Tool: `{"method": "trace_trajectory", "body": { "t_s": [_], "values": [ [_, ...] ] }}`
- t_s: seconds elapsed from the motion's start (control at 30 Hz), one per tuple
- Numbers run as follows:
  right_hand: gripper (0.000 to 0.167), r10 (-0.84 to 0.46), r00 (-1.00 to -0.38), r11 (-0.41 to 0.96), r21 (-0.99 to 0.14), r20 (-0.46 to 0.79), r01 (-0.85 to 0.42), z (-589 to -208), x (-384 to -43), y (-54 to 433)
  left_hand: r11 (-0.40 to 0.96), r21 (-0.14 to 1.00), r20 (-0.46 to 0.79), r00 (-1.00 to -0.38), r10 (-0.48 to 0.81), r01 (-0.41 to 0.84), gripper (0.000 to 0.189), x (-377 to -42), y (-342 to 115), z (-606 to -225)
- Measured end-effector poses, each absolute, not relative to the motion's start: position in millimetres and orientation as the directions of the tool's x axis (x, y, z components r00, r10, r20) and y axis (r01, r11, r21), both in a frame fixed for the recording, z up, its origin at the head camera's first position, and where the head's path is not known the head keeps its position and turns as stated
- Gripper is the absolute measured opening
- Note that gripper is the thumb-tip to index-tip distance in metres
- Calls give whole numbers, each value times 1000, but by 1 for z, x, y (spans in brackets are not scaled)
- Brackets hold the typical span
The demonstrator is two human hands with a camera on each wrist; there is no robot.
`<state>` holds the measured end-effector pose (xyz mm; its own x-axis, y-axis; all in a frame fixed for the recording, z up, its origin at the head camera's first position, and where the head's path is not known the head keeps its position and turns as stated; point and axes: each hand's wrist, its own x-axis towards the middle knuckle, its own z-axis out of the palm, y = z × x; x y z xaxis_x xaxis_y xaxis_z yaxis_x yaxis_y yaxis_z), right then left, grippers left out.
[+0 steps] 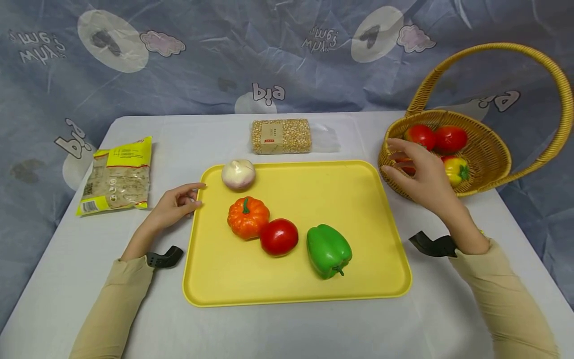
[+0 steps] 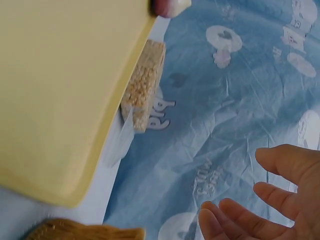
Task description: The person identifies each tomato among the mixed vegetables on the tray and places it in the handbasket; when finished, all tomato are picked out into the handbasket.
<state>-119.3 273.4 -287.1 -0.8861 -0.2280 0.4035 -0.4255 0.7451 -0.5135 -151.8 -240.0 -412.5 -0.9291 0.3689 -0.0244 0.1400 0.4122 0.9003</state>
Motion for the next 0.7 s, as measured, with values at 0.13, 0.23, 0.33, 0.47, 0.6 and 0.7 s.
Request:
{"method": "trace_trajectory", "body": {
  "t_s": [0.13,0.23,0.33,0.47,0.6,0.7],
  "values": [
    [52,-283,-854,709,-504,437,-493,-291,-119,261,421,896,-29,-931,365,137,43,-153,-240,-414],
    [52,-325,-839,696,-490,437,-525,-294,-120,252,428,894,-33,-932,362,134,43,-153,-241,-415],
    [52,-364,-834,684,-489,415,-542,-296,-119,243,431,892,-35,-932,362,134,43,-153,-240,-415],
    [51,-411,-828,668,-493,381,-558,-300,-118,229,430,893,-38,-932,362,130,43,-153,-240,-413],
    [48,-467,-810,643,-493,354,-586,-304,-117,215,426,896,-38,-932,360,129,44,-153,-239,-412],
    [46,-506,-801,627,-501,320,-596,-307,-116,206,424,896,-36,-932,361,130,44,-153,-240,-413]
  ]
}}
